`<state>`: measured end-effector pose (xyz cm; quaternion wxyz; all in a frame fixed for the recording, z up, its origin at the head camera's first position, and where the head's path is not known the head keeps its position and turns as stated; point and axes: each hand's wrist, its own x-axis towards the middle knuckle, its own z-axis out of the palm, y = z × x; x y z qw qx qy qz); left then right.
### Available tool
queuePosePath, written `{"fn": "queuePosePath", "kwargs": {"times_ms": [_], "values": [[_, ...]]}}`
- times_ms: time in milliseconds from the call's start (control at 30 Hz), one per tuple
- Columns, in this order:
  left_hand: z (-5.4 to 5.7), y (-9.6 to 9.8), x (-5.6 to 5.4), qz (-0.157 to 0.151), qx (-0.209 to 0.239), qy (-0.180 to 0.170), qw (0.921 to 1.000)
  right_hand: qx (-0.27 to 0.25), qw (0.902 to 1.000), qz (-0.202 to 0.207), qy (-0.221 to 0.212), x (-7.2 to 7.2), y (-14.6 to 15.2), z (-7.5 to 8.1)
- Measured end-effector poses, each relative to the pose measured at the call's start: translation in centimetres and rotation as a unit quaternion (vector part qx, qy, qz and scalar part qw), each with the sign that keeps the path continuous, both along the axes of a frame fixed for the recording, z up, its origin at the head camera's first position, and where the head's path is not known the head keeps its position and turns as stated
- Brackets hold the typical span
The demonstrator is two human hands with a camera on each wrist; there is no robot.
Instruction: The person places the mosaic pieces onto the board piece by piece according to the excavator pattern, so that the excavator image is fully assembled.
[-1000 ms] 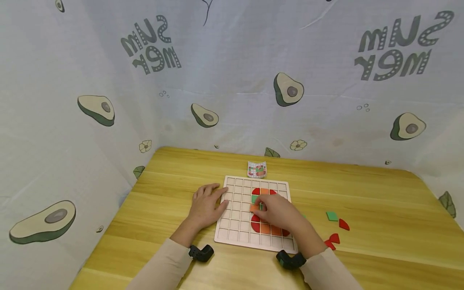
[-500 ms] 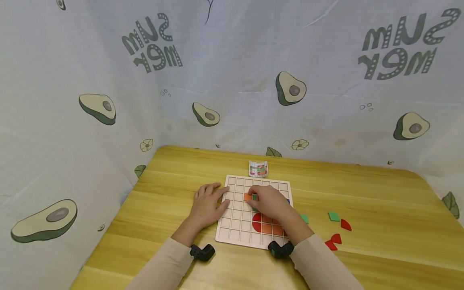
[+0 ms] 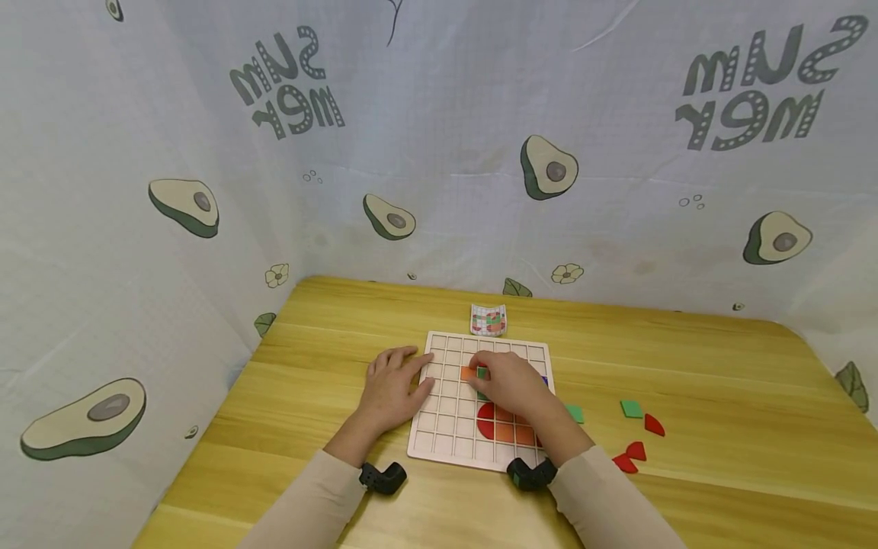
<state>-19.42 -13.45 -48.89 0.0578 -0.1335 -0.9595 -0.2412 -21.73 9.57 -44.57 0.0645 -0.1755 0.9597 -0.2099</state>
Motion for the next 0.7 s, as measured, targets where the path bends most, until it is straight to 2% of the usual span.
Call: {"fn": "queuePosePath", "kwargs": {"times_ms": [133, 333, 533, 700], "values": [[-0.2, 0.0, 0.0, -0.002, 0.004, 0.001, 1.0000, -0.023, 0.9997, 0.000, -0.011, 0.5, 1.0, 0.1], [-0.2, 0.0, 0.0, -0.002, 0.003, 0.002, 1.0000, -0.054, 0.9981, -0.014, -0.027, 1.6, 4.1, 0.8], [0.0, 0.0, 0.1, 0.000, 0.004, -0.003, 1.0000, -0.060, 0.9966, -0.041, -0.039, 2.2, 8.1, 1.5], [0.0, 0.0, 0.1, -0.002, 0.005, -0.007, 1.0000, -0.048, 0.9958, -0.056, -0.054, 2.9, 11.4, 1.2]]}}
